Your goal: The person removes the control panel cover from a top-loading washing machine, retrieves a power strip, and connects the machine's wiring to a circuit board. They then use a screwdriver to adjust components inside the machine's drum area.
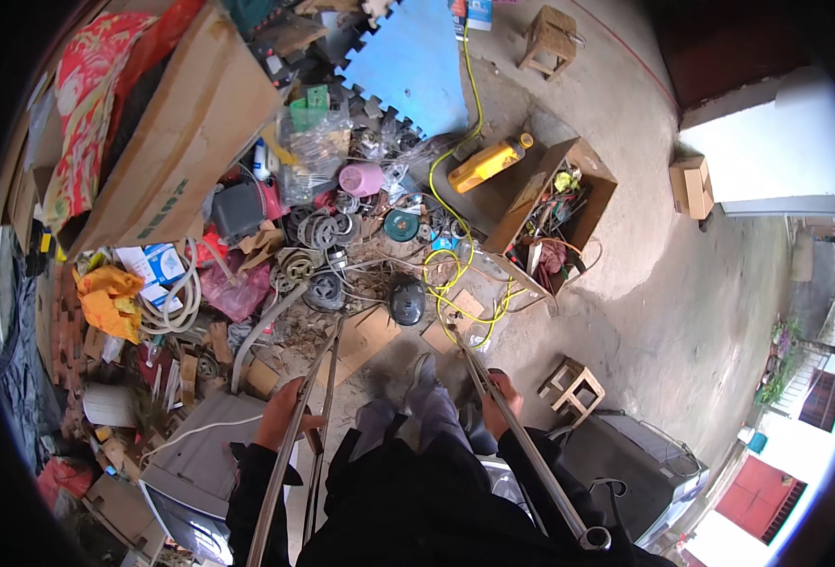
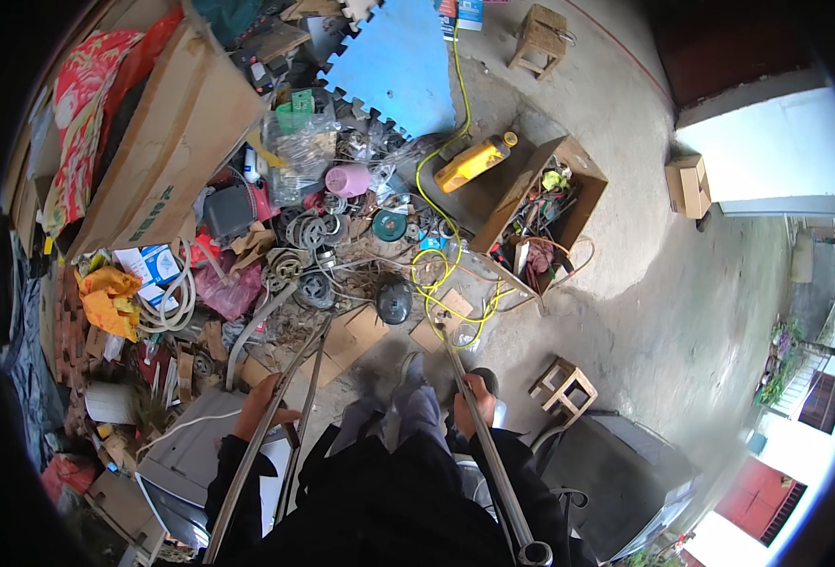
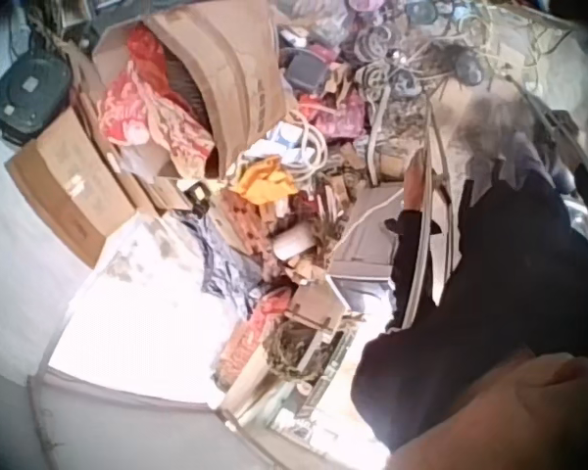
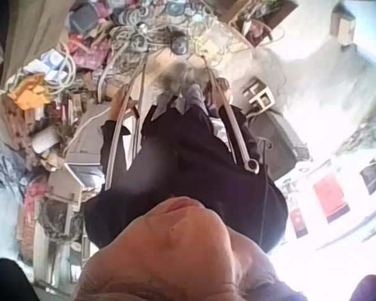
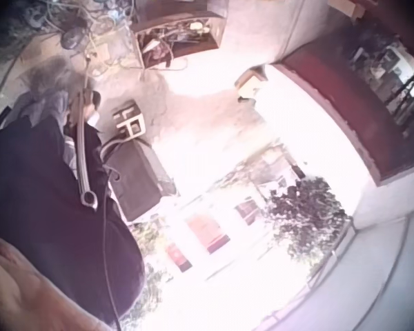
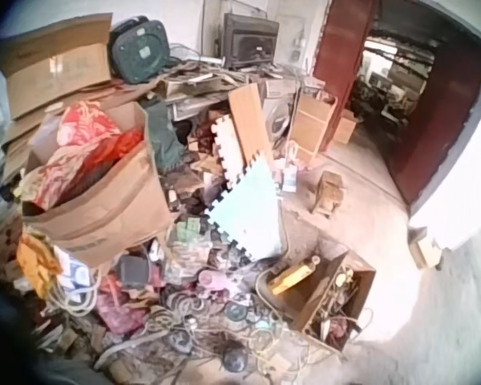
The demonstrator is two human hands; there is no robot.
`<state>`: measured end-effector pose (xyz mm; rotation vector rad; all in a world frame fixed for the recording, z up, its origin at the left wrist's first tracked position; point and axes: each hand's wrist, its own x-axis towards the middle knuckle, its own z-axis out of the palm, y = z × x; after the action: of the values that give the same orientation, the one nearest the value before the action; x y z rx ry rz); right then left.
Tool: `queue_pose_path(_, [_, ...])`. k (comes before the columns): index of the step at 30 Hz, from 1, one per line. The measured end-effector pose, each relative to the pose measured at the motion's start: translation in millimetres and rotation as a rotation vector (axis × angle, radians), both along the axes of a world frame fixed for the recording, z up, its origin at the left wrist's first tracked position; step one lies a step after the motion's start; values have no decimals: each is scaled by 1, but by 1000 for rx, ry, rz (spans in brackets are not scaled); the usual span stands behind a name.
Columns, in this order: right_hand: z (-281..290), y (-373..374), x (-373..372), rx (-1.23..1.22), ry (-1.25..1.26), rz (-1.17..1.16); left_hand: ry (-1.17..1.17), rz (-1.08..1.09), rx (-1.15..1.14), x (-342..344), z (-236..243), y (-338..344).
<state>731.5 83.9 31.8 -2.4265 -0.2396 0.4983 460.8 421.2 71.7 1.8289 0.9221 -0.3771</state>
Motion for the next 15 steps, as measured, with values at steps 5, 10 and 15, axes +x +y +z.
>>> queue_pose_path(5, [-10,-10,20,-37,53,-33,75,85,-352,34,54,81])
queue_pose_path(10, [-21,-22,24,-58,53,59,-193,102,-89,81,97,94])
queue_pose_path(15, [30,-21,47,133,235,386,-487,242,-97,98,101,77])
